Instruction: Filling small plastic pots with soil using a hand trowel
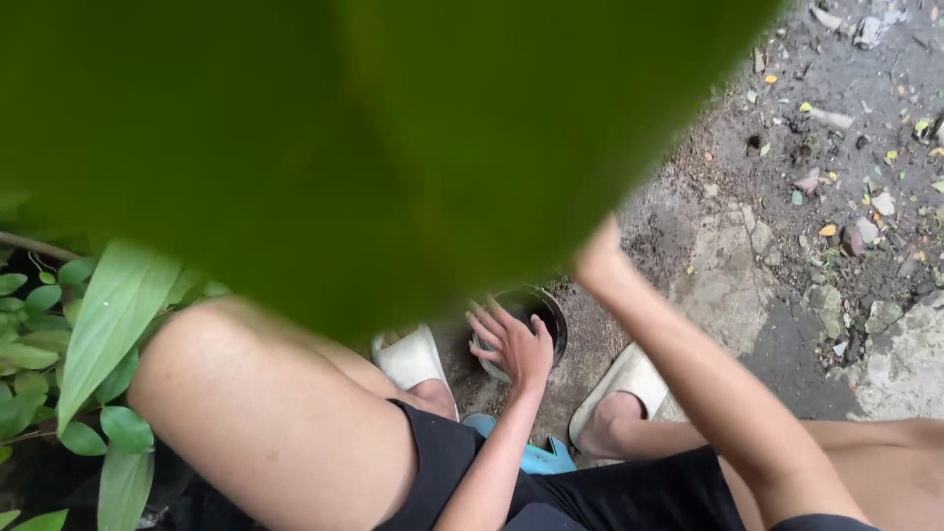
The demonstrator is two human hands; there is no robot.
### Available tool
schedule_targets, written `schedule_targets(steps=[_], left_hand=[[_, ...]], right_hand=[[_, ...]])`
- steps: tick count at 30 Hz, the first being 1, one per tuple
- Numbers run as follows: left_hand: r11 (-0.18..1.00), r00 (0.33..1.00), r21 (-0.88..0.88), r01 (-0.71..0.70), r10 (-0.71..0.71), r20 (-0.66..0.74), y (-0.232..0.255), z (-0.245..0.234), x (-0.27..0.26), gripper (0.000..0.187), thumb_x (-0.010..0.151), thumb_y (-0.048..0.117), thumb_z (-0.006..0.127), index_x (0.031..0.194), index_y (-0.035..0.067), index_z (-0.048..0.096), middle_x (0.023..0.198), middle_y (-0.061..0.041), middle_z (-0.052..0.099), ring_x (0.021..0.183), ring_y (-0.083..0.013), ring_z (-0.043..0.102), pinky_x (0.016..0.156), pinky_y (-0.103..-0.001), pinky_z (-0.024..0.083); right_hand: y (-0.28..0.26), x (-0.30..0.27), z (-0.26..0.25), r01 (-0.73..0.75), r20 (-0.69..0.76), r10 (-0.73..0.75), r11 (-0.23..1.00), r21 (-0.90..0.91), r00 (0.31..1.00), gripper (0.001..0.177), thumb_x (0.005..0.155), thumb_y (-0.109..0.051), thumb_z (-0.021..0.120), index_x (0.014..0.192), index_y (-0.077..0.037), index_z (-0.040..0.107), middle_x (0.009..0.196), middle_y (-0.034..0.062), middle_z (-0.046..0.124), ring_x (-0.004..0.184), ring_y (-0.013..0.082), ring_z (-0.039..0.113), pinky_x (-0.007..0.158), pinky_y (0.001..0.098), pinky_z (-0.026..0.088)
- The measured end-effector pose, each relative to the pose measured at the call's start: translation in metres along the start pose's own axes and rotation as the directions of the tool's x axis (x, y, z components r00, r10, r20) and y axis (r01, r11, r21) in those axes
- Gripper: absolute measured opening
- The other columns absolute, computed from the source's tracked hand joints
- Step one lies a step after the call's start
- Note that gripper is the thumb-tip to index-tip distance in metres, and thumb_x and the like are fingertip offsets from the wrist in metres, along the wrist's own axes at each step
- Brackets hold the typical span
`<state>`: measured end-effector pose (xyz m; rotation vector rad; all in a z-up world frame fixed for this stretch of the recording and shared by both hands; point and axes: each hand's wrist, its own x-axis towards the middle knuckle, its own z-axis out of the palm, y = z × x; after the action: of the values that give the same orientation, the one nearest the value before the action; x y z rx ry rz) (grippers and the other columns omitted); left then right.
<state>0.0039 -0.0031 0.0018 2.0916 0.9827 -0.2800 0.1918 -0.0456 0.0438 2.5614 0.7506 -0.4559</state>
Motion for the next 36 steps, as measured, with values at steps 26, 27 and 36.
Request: schedule_targets(steps=[26, 27, 36], left_hand=[[1.0, 1.0, -0.014, 0.026, -0.026, -0.01, -0.001, -0.002, 0.0, 0.092, 0.089, 0.028, 0.062, 0.161, 0.004, 0.01, 0.167, -0.026, -0.001, 0.155, -0.0391, -0.006, 0.113, -0.069, 0.003], [0.999, 0.999, -0.013, 0.03, -0.031, -0.014, 0.0, -0.001, 0.0, 0.092, 0.089, 0.029, 0.063, 0.161, 0.004, 0.01, 0.167, -0.026, 0.0, 0.155, -0.0388, -0.006, 0.113, -0.069, 0.004], [0.999, 0.999, 0.033, 0.009, -0.008, -0.033, -0.01, 0.006, 0.003, 0.093, 0.089, 0.029, 0.064, 0.161, 0.005, 0.01, 0.167, -0.027, 0.0, 0.155, -0.0385, -0.006, 0.113, -0.069, 0.006]], right_hand=[[0.063, -0.084, -0.072, -0.139, 0.3, -0.069, 0.772, 0.62, 0.952, 0.044, 0.096, -0.017, 0.066, 0.137, -0.006, 0.058, 0.116, 0.0257, 0.069, 0.11, 0.0398, 0.065, 0.098, 0.053, 0.05], [0.079, -0.098, -0.078, -0.206, 0.297, -0.064, 0.582, 0.787, 0.953, 0.056, 0.092, -0.015, 0.067, 0.143, 0.003, 0.049, 0.129, 0.0404, 0.06, 0.125, 0.0566, 0.054, 0.108, 0.0667, 0.04], [0.067, -0.092, 0.312, -0.472, 0.583, 0.488, -0.342, 0.812, 0.649, 0.032, 0.089, -0.019, 0.071, 0.113, -0.002, 0.058, 0.066, 0.0123, 0.059, 0.047, 0.0229, 0.059, 0.031, 0.036, 0.042]])
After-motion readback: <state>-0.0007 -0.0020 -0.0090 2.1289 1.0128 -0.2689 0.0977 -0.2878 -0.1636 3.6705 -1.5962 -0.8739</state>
